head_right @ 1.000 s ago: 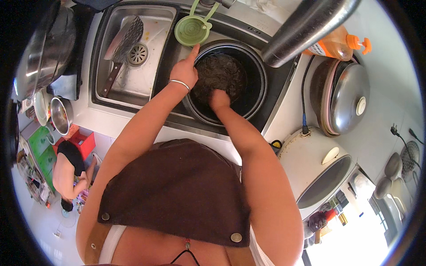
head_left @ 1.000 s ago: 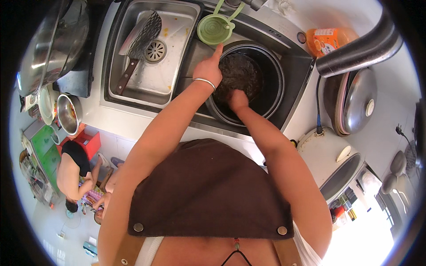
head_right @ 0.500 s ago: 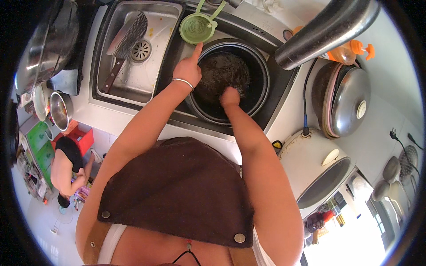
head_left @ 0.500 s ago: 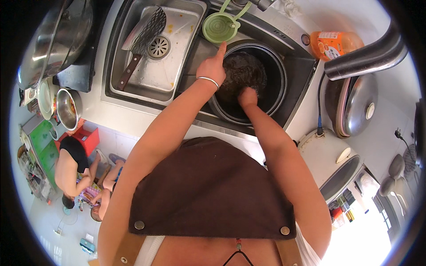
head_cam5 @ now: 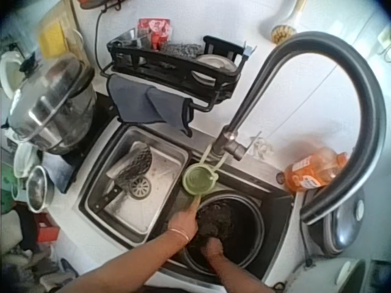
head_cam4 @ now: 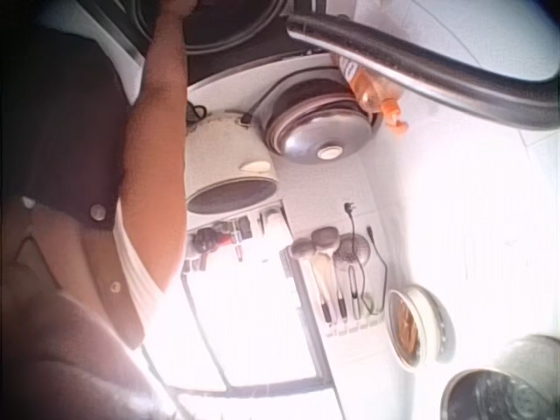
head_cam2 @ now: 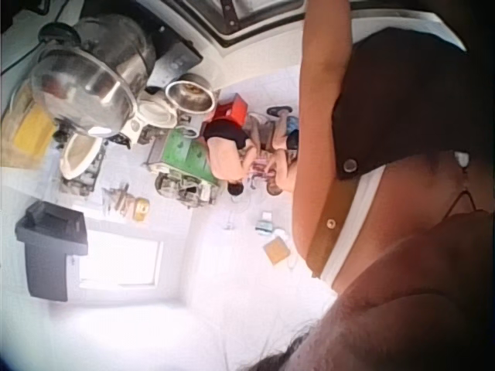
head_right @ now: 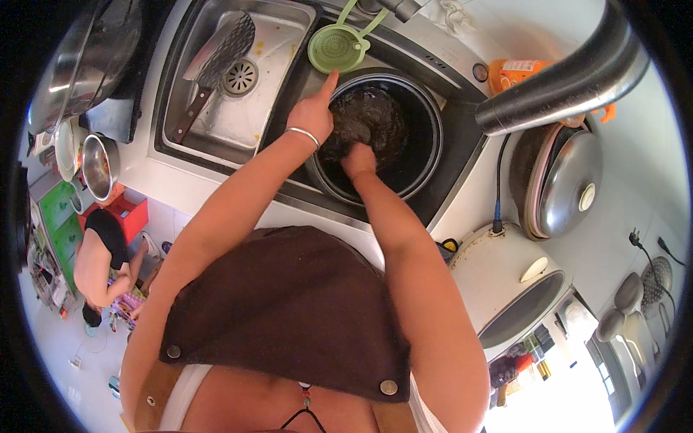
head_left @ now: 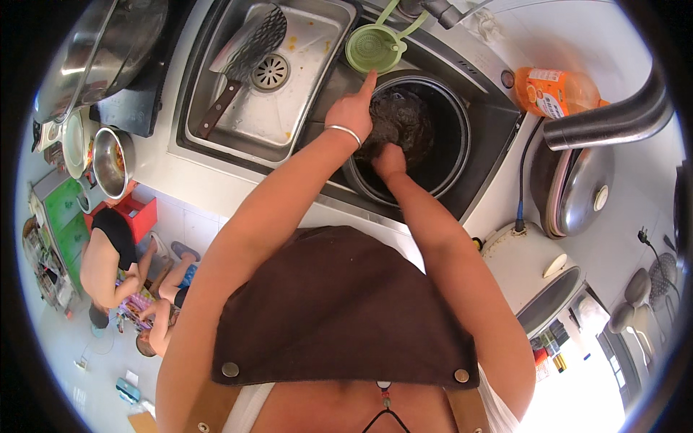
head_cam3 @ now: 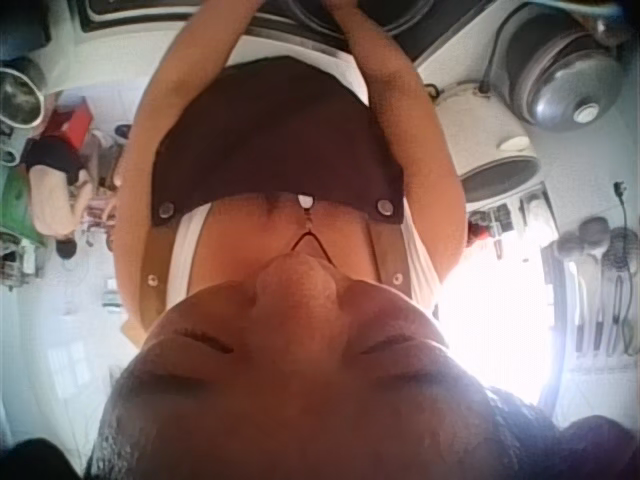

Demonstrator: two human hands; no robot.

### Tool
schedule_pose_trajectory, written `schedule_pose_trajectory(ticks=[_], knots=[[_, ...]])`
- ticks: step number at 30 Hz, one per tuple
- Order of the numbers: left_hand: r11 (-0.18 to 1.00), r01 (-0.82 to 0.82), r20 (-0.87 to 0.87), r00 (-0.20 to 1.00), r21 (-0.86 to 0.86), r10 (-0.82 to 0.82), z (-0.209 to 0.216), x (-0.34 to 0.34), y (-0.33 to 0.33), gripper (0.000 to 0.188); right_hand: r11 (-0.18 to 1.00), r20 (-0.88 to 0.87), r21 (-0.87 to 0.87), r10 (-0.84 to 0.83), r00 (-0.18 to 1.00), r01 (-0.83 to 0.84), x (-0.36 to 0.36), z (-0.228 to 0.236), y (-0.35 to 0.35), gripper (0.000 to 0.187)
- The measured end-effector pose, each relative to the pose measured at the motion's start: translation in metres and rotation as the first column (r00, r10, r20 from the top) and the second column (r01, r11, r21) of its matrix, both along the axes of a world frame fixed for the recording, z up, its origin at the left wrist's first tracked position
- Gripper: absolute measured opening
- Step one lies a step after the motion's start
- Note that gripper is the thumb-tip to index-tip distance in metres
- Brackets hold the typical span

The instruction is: The person scrubs the interior of a rice cooker pot with a sponge under running water, rinses it, and wipes down the surrounding sink area and pot exterior with a cloth.

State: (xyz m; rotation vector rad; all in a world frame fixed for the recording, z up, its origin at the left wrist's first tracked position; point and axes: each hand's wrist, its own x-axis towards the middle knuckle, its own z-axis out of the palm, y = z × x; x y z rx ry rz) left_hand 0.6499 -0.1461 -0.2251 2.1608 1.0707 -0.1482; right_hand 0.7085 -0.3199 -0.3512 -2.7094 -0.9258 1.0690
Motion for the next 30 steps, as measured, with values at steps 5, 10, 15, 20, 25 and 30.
schedule_pose_trajectory(ticks=[5, 10, 15, 20, 25, 30], knots=[[1.0, -0.024, 0.015, 1.0, -0.016, 0.024, -0.002, -0.002, -0.001, 0.081, 0.988, 0.031, -0.062, -0.141, 0.99, 0.143, 0.029, 0.009, -0.011, 0.01], [0.999, -0.034, -0.011, 0.999, -0.042, 0.034, -0.003, -0.005, -0.005, 0.082, 0.997, -0.016, -0.073, -0.041, 0.999, 0.04, 0.008, 0.015, 0.001, 0.018], [0.998, -0.04, 0.025, 0.999, -0.046, 0.041, -0.014, -0.006, -0.01, 0.082, 0.981, 0.011, -0.156, -0.119, 0.993, 0.119, 0.03, 0.018, -0.009, 0.019], [1.0, -0.02, 0.006, 1.0, -0.021, 0.02, -0.013, -0.004, -0.004, 0.083, 0.997, 0.02, -0.06, 0.044, 0.999, -0.042, 0.006, 0.005, -0.006, 0.013], [0.993, -0.01, -0.03, 1.0, -0.115, 0.007, -0.007, -0.003, -0.004, 0.085, 0.995, 0.059, -0.093, -0.014, 0.998, 0.02, 0.047, 0.008, -0.028, 0.012], [0.999, -0.01, 0.023, 1.0, -0.051, 0.011, -0.013, 0.0, -0.002, 0.084, 0.994, 0.021, -0.054, 0.098, 0.995, -0.096, 0.012, -0.007, -0.013, 0.014]])
